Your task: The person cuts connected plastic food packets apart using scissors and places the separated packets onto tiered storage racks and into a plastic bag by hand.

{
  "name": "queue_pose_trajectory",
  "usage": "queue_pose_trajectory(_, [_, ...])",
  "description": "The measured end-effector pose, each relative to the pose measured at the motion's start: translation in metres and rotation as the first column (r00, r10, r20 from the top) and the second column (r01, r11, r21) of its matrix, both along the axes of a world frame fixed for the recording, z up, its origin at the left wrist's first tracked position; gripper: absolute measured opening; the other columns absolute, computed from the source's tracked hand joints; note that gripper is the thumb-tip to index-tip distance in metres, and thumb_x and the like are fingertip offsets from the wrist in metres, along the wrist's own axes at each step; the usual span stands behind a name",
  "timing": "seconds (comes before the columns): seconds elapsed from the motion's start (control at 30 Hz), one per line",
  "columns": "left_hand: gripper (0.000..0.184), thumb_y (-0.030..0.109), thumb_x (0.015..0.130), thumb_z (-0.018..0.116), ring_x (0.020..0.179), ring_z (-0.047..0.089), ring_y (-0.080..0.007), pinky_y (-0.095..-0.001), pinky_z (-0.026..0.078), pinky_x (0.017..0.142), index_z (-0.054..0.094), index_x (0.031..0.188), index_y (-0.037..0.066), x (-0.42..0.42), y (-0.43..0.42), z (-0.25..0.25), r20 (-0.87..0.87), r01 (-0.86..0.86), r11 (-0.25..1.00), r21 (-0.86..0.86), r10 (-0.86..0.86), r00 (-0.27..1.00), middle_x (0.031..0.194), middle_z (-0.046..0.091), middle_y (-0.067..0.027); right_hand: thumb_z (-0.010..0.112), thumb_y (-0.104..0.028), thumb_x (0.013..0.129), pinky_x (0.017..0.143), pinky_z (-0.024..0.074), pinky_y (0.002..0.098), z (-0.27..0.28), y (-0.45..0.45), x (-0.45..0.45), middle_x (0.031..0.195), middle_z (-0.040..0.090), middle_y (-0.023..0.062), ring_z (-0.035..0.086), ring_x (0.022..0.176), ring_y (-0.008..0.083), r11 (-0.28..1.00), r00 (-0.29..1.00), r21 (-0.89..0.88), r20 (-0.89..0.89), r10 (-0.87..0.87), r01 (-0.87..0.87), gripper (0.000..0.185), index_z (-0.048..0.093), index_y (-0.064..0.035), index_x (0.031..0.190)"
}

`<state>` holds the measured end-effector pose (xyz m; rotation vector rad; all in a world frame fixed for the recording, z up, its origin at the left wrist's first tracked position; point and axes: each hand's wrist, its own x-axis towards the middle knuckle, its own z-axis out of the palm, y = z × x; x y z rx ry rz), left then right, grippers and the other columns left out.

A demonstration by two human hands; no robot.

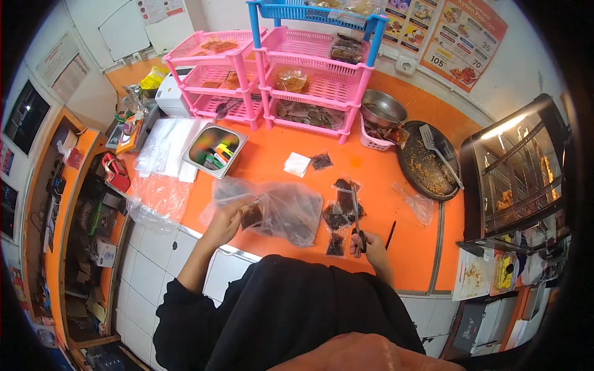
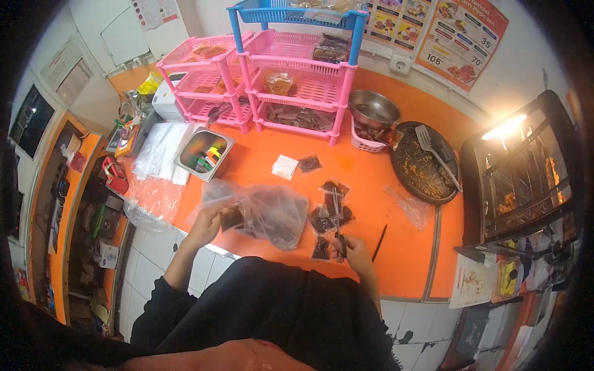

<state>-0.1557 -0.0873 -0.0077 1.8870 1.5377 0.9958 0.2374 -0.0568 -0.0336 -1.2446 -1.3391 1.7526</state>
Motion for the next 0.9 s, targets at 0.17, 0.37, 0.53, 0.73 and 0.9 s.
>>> queue_pose_trajectory(0.17, [0.028,0.012,0.093,0.040,0.094,0.060,-0.0188,-0.0330,0.049,0.086,0.057,0.112,-0.001,-0.006,0.003,-0.006,0.701,-0.302,0.944,-0.129,0.303,0.645,0.106,0.061,-0.0104,0.060,-0.029,0.090,0.052,0.0424,0.0227,0.008,0.009,-0.013,0.063,0.057,0.0026,0.054,0.055,0.0097,0.998,0.998,0.028,-0.011,0.056,-0.055,0.028,0.059,-0.0018,0.081])
queue_pose_trajectory(0.37, [0.027,0.025,0.097,0.047,0.083,0.056,-0.0089,-0.0238,0.047,0.075,0.060,0.097,0.000,0.014,0.020,0.058,0.767,-0.379,0.924,-0.058,0.284,0.576,0.091,0.060,-0.0024,0.063,-0.031,0.087,0.058,0.0450,0.0240,0.019,0.020,-0.025,0.069,0.058,0.0035,0.056,0.064,0.0105,0.981,0.972,0.075,-0.145,0.187,-0.177,0.030,0.057,-0.0015,0.084])
queue_pose_trajectory(0.53, [0.015,0.013,0.094,0.052,0.082,0.054,-0.0061,-0.0218,0.045,0.074,0.056,0.098,0.000,0.039,0.033,0.096,0.643,-0.149,0.982,0.114,0.041,0.765,0.089,0.059,-0.0006,0.069,-0.039,0.079,0.061,0.0426,0.0255,0.055,0.028,-0.031,0.070,0.053,0.0017,0.051,0.066,0.0103,0.849,0.861,0.191,-0.031,0.508,-0.494,0.040,0.056,-0.0019,0.082])
queue_pose_trajectory(0.73, [0.024,0.000,0.089,0.055,0.090,0.057,-0.0093,-0.0235,0.048,0.074,0.043,0.110,0.003,0.076,0.049,0.117,0.660,0.083,0.985,0.154,-0.165,0.733,0.098,0.058,-0.0072,0.071,-0.040,0.077,0.061,0.0403,0.0278,0.107,0.027,-0.021,0.070,0.051,0.0021,0.049,0.066,0.0115,0.711,0.756,0.291,0.071,0.651,-0.640,0.040,0.056,-0.0030,0.077])
queue_pose_trajectory(0.9, [0.021,0.004,0.089,0.057,0.091,0.058,-0.0077,-0.0240,0.048,0.076,0.053,0.110,0.002,0.094,0.053,0.140,0.467,0.294,0.956,-0.017,-0.253,0.848,0.105,0.059,-0.0048,0.071,-0.032,0.079,0.060,0.0400,0.0274,0.119,0.018,-0.012,0.070,0.051,0.0009,0.048,0.066,0.0113,0.745,0.792,0.277,0.129,0.597,-0.607,0.033,0.056,-0.0031,0.077])
